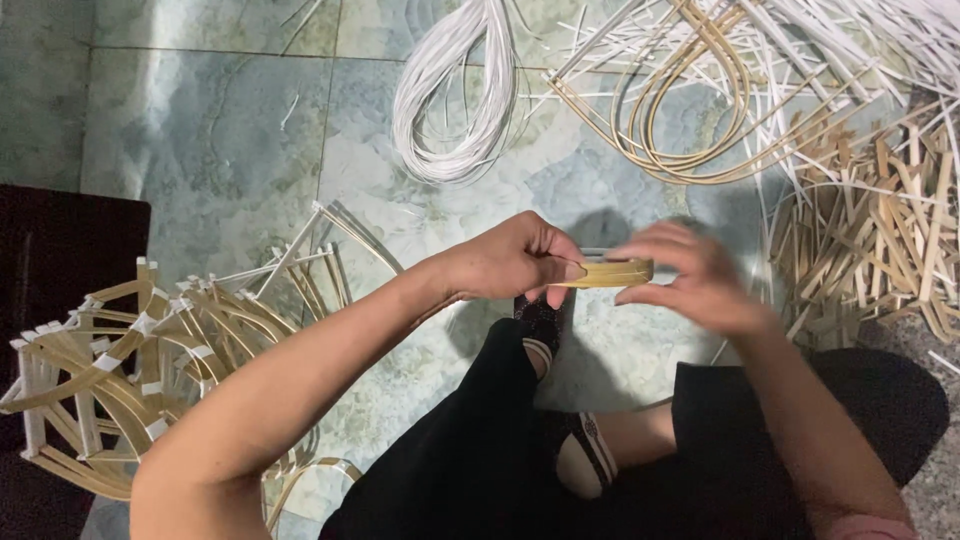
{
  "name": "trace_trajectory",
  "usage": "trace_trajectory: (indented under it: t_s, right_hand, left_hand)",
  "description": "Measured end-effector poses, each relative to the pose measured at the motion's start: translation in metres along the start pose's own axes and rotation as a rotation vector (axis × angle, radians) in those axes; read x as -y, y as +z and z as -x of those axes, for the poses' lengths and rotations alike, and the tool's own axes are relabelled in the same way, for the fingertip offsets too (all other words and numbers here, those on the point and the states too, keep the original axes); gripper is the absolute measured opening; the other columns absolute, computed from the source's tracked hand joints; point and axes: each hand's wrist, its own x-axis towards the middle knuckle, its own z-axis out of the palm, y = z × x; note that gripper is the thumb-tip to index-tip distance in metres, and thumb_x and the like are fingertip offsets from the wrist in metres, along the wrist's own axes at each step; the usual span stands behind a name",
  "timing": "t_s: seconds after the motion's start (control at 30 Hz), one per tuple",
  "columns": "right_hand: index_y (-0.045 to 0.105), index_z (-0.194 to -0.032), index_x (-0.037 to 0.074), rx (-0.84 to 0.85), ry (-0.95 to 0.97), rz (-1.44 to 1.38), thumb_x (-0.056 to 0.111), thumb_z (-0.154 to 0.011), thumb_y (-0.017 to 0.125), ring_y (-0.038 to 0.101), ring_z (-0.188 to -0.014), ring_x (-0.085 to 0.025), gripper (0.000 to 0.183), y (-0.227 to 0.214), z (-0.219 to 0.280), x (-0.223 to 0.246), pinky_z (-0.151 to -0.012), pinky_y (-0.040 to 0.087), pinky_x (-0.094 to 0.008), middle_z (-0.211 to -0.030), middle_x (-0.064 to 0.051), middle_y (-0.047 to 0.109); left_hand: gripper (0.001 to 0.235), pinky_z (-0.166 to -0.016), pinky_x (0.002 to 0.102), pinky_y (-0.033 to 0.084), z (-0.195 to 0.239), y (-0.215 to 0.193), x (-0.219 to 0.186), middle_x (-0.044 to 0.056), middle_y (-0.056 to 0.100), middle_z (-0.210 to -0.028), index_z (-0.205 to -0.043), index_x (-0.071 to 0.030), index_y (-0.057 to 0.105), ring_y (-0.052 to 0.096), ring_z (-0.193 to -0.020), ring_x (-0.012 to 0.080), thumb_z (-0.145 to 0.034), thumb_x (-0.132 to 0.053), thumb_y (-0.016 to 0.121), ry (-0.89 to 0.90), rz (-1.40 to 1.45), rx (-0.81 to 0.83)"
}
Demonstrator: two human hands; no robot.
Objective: Assembling and securing thin bamboo strips into frames using tape and scissors.
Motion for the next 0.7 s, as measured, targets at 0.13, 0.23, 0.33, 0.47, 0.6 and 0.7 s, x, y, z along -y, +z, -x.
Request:
trace_trajectory:
  t_s: [0.13, 0.23, 0.33, 0.47, 0.6, 0.7]
  right_hand:
    - [0.07, -0.121, 0.011, 0.175, -0.059, 0.185, 0.024, -0.065, 0.086, 0.065, -0.101, -0.021, 0.059, -0.003, 0.0, -0.031, -0.085, 0.055, -0.035, -0.112, -0.008, 0.07]
    - [0.065, -0.127, 0.01, 0.316, 0.229, 0.209, 0.015, -0.076, 0.08, 0.067, -0.1, -0.02, 0.054, 0.015, 0.007, -0.052, -0.088, 0.056, -0.034, -0.12, -0.006, 0.066]
    - [0.067, -0.122, 0.012, 0.363, 0.416, 0.253, 0.013, -0.085, 0.075, 0.07, -0.094, -0.019, 0.039, 0.025, 0.007, -0.057, -0.089, 0.057, -0.033, -0.12, -0.002, 0.066]
    - [0.07, -0.119, 0.01, 0.23, 0.298, 0.226, 0.005, -0.084, 0.071, 0.07, -0.096, -0.021, 0.036, 0.032, 0.017, -0.075, -0.086, 0.057, -0.035, -0.117, -0.004, 0.068]
    - [0.068, -0.12, 0.01, 0.269, 0.379, 0.251, 0.012, -0.083, 0.074, 0.07, -0.097, -0.023, 0.037, 0.032, 0.011, -0.059, -0.09, 0.057, -0.036, -0.118, -0.006, 0.066]
    - [0.058, -0.134, 0.006, 0.225, 0.483, 0.138, 0.027, -0.085, 0.077, 0.066, -0.101, -0.029, 0.056, 0.015, 0.024, -0.041, -0.087, 0.055, -0.04, -0.124, -0.014, 0.06]
  left_hand:
    - [0.016, -0.05, 0.023, 0.045, -0.004, 0.002, 0.005, 0.003, 0.071, -0.067, -0.099, 0.0, 0.077, 0.054, -0.053, 0.0068, -0.097, -0.011, 0.065, -0.009, 0.011, -0.056]
    - [0.015, -0.05, 0.023, 0.044, -0.007, 0.003, 0.01, 0.003, 0.071, -0.067, -0.099, 0.001, 0.077, 0.054, -0.053, 0.0067, -0.096, -0.01, 0.066, -0.016, 0.052, -0.075]
    - [0.014, -0.05, 0.023, 0.044, -0.004, 0.002, 0.009, 0.003, 0.071, -0.067, -0.1, 0.0, 0.077, 0.054, -0.054, 0.0061, -0.095, -0.009, 0.067, -0.006, 0.073, -0.088]
    - [0.015, -0.05, 0.023, 0.043, -0.002, 0.007, 0.003, 0.003, 0.07, -0.067, -0.1, 0.0, 0.077, 0.052, -0.053, 0.0063, -0.095, -0.01, 0.067, -0.032, 0.04, -0.095]
    - [0.016, -0.052, 0.022, 0.043, 0.006, 0.0, 0.005, 0.002, 0.07, -0.069, -0.099, -0.001, 0.078, 0.054, -0.057, 0.0061, -0.098, -0.011, 0.066, -0.061, 0.024, -0.069]
    - [0.019, -0.057, 0.025, 0.048, 0.003, -0.004, 0.004, 0.003, 0.072, -0.07, -0.098, -0.002, 0.078, 0.062, -0.063, 0.0082, -0.094, -0.006, 0.059, -0.056, -0.057, -0.021]
